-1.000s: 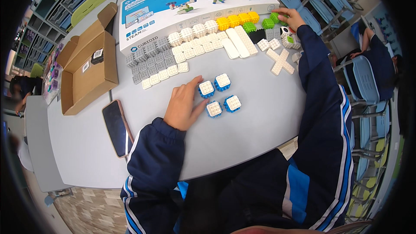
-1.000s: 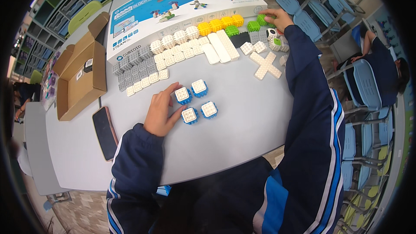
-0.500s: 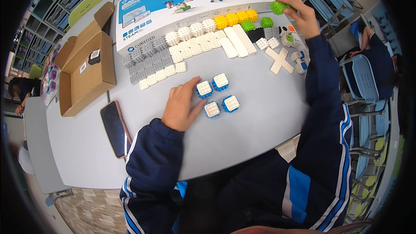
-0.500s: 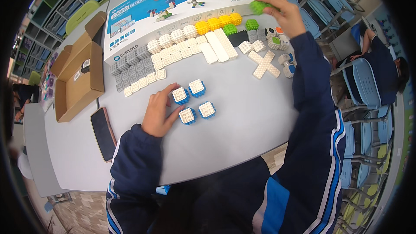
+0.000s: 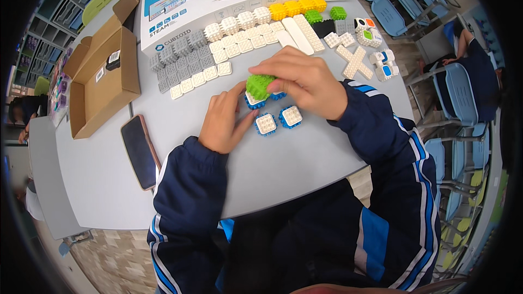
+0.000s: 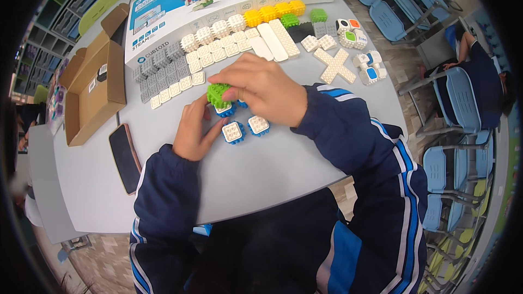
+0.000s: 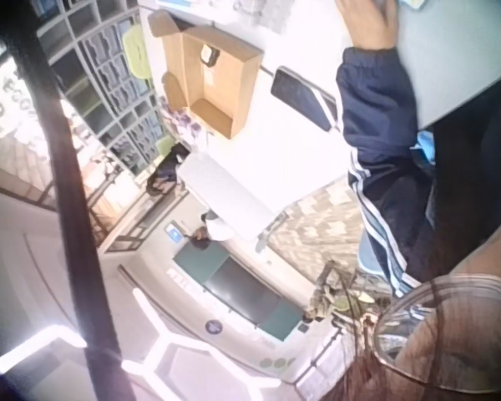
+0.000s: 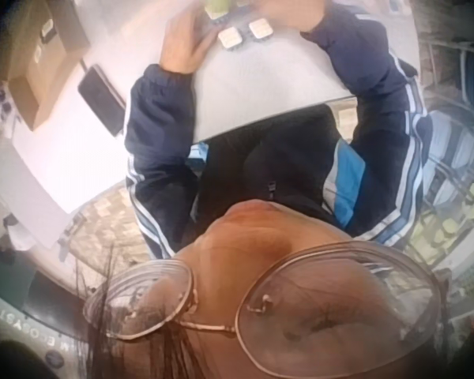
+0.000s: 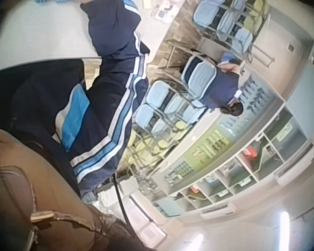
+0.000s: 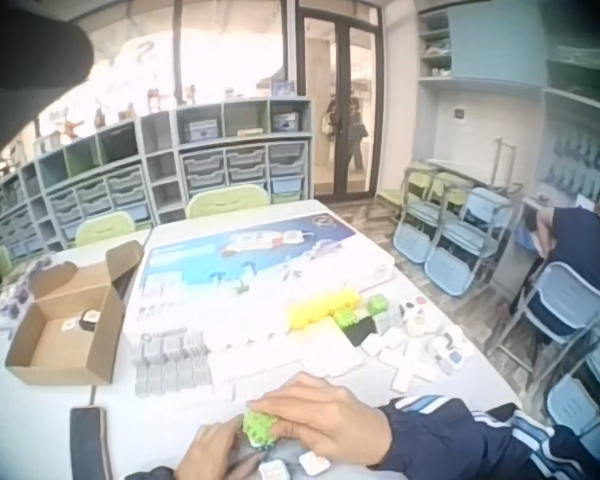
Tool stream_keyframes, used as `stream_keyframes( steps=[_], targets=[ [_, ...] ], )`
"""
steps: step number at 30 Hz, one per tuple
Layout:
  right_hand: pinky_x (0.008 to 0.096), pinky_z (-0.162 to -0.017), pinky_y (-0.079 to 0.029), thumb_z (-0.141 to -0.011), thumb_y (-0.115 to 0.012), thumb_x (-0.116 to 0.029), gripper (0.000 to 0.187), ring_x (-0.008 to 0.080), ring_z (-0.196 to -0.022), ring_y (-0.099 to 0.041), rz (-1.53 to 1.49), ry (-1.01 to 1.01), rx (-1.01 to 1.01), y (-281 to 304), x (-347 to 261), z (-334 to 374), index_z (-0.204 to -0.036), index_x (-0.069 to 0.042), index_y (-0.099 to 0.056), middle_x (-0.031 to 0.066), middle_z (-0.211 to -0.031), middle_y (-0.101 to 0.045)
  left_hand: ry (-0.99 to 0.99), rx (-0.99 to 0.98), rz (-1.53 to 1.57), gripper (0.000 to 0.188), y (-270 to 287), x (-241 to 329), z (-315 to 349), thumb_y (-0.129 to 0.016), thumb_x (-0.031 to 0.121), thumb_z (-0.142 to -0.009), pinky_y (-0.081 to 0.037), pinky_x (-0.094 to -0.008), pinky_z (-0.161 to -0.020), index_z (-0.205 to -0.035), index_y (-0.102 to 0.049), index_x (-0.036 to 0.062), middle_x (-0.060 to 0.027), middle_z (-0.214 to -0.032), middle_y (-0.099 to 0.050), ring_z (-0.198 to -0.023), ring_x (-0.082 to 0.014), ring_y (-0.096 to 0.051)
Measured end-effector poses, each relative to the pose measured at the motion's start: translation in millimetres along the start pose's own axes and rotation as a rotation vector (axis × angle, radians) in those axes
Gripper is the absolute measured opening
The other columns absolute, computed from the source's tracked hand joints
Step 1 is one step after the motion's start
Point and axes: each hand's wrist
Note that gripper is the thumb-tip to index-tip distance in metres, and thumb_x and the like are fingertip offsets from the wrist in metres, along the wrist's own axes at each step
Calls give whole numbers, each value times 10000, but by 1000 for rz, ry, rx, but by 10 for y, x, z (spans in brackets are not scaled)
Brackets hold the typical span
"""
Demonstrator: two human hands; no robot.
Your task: The person assembles small interlocking plastic blocks into four identical small structures. They pick up blue, white, and green blocks from a tray, connect them by hand, and place the finished units on the table.
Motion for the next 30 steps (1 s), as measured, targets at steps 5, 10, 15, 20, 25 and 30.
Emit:
stream_keyframes(
  steps=[5, 10, 15, 20, 25, 30],
  targets=[
    [362, -825, -526, -825, -680, 9, 363, 292, -950, -619, 117, -16, -32, -182, -16, 10, -1187, -13, -683, 125, -1038, -694, -20, -31, -14, 529, 16, -20, -12, -745, 152, -850, -407, -376, -749, -1316, -524, 35, -105, -860, -561, -774, -264, -530],
    [375, -831, -517, -840, -701, -49, 353, 299, -947, -618, 189, -24, -23, -218, -64, 13, -1191, -12, -678, 131, -1042, -692, 17, -7, 17, 377, 27, 27, -7, -760, 144, -837, -401, -387, -728, -1137, -568, 21, -111, -844, -536, -792, -288, -503],
    [384, -836, -509, -848, -703, -73, 345, 310, -944, -620, 277, -3, -16, -233, -100, 25, -1184, 1, -672, 136, -1059, -681, 23, -5, 20, 377, 10, 6, -3, -764, 134, -831, -409, -396, -731, -1133, -568, 22, -115, -854, -548, -797, -290, -508],
    [380, -827, -508, -842, -707, -86, 335, 313, -929, -625, 285, -8, -50, -230, -125, 22, -1164, 6, -676, 140, -1037, -675, -12, -6, -24, 487, 14, -10, -13, -761, 150, -834, -417, -380, -739, -1260, -552, 40, -105, -866, -580, -758, -272, -551],
    [378, -808, -515, -841, -709, -87, 326, 310, -904, -633, 263, -24, -83, -210, -149, 6, -1152, 7, -682, 140, -992, -680, -28, 4, -23, 485, 8, -30, -10, -761, 148, -833, -414, -375, -736, -1258, -554, 40, -100, -861, -585, -753, -264, -552],
    [367, -762, -533, -838, -711, -76, 330, 310, -877, -645, 253, -23, -45, -228, -110, 14, -1154, 14, -682, 151, -975, -683, -29, -4, -24, 487, 24, -8, -21, -760, 146, -833, -413, -375, -740, -1262, -554, 40, -101, -865, -587, -757, -261, -556]
  ],
)
Point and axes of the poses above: each hand's wrist, its own z-axis away from the middle knuckle, its own y-axis out of the back of the hand, x = y × z
